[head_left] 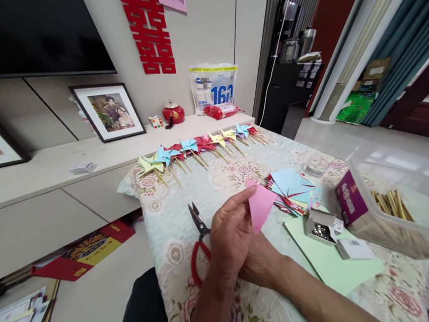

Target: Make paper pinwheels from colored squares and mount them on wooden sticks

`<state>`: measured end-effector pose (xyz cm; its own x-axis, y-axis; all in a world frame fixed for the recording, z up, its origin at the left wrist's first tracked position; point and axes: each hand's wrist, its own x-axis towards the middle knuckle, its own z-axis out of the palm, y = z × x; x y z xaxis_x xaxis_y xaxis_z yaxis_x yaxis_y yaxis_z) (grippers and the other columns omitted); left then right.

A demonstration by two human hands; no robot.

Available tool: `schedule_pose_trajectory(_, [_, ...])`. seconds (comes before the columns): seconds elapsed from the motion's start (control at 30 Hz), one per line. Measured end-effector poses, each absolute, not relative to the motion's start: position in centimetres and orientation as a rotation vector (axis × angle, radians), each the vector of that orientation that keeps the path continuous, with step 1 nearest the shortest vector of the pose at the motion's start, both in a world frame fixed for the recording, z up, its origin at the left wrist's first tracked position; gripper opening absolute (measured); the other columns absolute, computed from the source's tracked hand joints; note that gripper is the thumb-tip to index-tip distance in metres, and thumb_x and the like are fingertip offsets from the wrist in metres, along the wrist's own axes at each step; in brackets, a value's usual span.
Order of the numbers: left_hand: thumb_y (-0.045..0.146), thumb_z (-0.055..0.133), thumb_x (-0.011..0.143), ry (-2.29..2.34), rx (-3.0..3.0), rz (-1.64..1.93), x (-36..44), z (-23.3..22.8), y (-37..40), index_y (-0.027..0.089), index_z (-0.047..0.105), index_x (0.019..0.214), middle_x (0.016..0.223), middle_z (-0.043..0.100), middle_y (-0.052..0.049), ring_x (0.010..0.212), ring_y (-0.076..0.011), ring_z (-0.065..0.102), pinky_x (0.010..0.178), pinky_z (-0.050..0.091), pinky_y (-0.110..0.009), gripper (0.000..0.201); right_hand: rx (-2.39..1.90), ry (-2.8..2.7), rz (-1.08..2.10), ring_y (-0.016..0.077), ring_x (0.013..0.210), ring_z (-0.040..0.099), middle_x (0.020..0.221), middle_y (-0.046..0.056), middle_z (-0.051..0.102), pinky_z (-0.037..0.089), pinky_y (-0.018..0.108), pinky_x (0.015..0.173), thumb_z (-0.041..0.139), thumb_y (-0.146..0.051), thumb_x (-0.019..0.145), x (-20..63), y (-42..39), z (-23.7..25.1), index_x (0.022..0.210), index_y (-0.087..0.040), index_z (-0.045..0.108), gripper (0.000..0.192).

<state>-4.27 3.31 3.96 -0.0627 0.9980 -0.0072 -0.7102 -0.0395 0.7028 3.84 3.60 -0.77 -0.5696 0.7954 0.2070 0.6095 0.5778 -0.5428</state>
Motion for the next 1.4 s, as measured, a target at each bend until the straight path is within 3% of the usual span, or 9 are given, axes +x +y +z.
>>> schedule_pose_trajectory(0.1, [0.048, 0.071, 0.075, 0.672, 0.468, 1.615, -4.6, 3.9, 4.0, 0.014, 0.081, 0.093, 0.099, 0.078, -0.013, 0.098, -0.026, 0.071, 0.088, 0.055, -0.035, 0.04, -1.286, -2.534, 0.274, 0.0334, 0.099, 0.054, 0.096, 0.015, 0.072, 0.036, 0.047, 0.082, 0.054, -0.034, 0.093, 5.1, 4.1, 0.8, 0.092, -0.02, 0.072, 0.023])
schedule_pose_trajectory(0.2, [0.04, 0.079, 0.072, 0.848, 0.364, 1.715, -4.8, 3.2, 4.8, 0.017, 0.079, 0.087, 0.099, 0.078, -0.008, 0.098, -0.0205, 0.07, 0.089, 0.054, -0.031, 0.028, -1.603, -2.557, 0.043, 0.0367, 0.099, 0.054, 0.089, 0.018, 0.07, 0.035, 0.048, 0.082, 0.057, -0.053, 0.091, 6.2, 4.0, 1.9, 0.086, -0.016, 0.071, 0.04])
schedule_pose_trajectory(0.33, [0.027, 0.084, 0.067, 0.934, 0.355, 1.793, -5.3, 2.1, 5.6, 0.018, 0.077, 0.088, 0.089, 0.076, -0.001, 0.088, -0.0135, 0.069, 0.084, 0.052, -0.024, 0.024, -1.651, -2.576, 0.243, 0.0321, 0.098, 0.057, 0.102, 0.016, 0.067, 0.04, 0.04, 0.081, 0.067, -0.041, 0.086, 6.8, 3.6, 2.0, 0.099, -0.014, 0.068, 0.03])
schedule_pose_trajectory(0.5, [0.024, 0.084, 0.066, 0.9, 0.327, 1.823, -6.1, 1.6, 6.0, 0.02, 0.068, 0.114, 0.077, 0.069, 0.004, 0.068, -0.0076, 0.064, 0.068, 0.048, -0.019, 0.052, -1.628, -2.581, 0.456, 0.0282, 0.099, 0.061, 0.106, 0.015, 0.065, 0.043, 0.033, 0.079, 0.062, -0.026, 0.086, 6.7, 3.3, 2.0, 0.103, -0.014, 0.067, 0.021])
schedule_pose_trajectory(0.7, [0.019, 0.085, 0.062, 0.785, 0.298, 1.724, -6.3, 1.3, 6.4, 0.018, 0.068, 0.093, 0.079, 0.07, 0.002, 0.066, -0.0088, 0.065, 0.061, 0.048, -0.02, 0.035, -1.772, -2.439, 0.456, 0.0242, 0.077, 0.063, 0.095, 0.014, 0.068, 0.035, 0.032, 0.065, 0.057, -0.027, 0.082, 7.1, 3.4, 2.4, 0.09, -0.016, 0.067, 0.017])
schedule_pose_trajectory(0.93, [0.008, 0.076, 0.066, 0.656, 0.117, 1.705, -7.2, 1.1, 6.7, 0.018, 0.062, 0.074, 0.07, 0.069, 0.002, 0.066, -0.0111, 0.067, 0.06, 0.051, -0.02, 0.018, -1.641, -1.817, 1.037, 0.0167, 0.061, 0.047, 0.063, 0.001, 0.054, 0.029, 0.029, 0.057, 0.059, -0.038, 0.078, 9.5, 5.1, 1.6, 0.066, -0.02, 0.053, 0.022])
schedule_pose_trajectory(1.07, [0.007, 0.074, 0.07, 0.59, 0.082, 1.717, -7.4, 0.7, 6.8, 0.018, 0.065, 0.082, 0.073, 0.071, 0.002, 0.062, -0.0087, 0.065, 0.056, 0.048, -0.018, 0.018, -1.326, -1.293, 1.5, 0.0114, 0.051, 0.038, 0.062, -0.004, 0.047, 0.026, 0.026, 0.05, 0.075, -0.046, 0.071, 10.2, 3.9, 1.7, 0.081, -0.019, 0.062, 0.031])
schedule_pose_trajectory(1.2, [0.005, 0.074, 0.07, 0.606, 0.031, 1.687, -7.1, 0.7, 6.9, 0.016, 0.062, 0.075, 0.066, 0.068, 0.003, 0.057, -0.008, 0.062, 0.053, 0.045, -0.018, 0.017, -1.013, -1.027, 1.735, 0.0111, 0.051, 0.039, 0.074, 0.001, 0.056, 0.028, 0.026, 0.049, 0.083, -0.053, 0.068, 10.4, 1.2, 1.7, 0.093, -0.021, 0.068, 0.044])
schedule_pose_trajectory(1.4, [-0.001, 0.068, 0.073, 0.561, -0.066, 1.681, -6.9, 1.5, 6.7, 0.015, 0.064, 0.077, 0.071, 0.072, -0.001, 0.063, -0.0105, 0.067, 0.058, 0.05, -0.019, 0.016, -0.728, -0.969, 2.125, 0.0109, 0.056, 0.046, 0.078, 0.004, 0.057, 0.036, 0.025, 0.053, 0.059, -0.072, 0.082, 11.5, -1.5, -0.1, 0.105, -0.016, 0.071, 0.061])
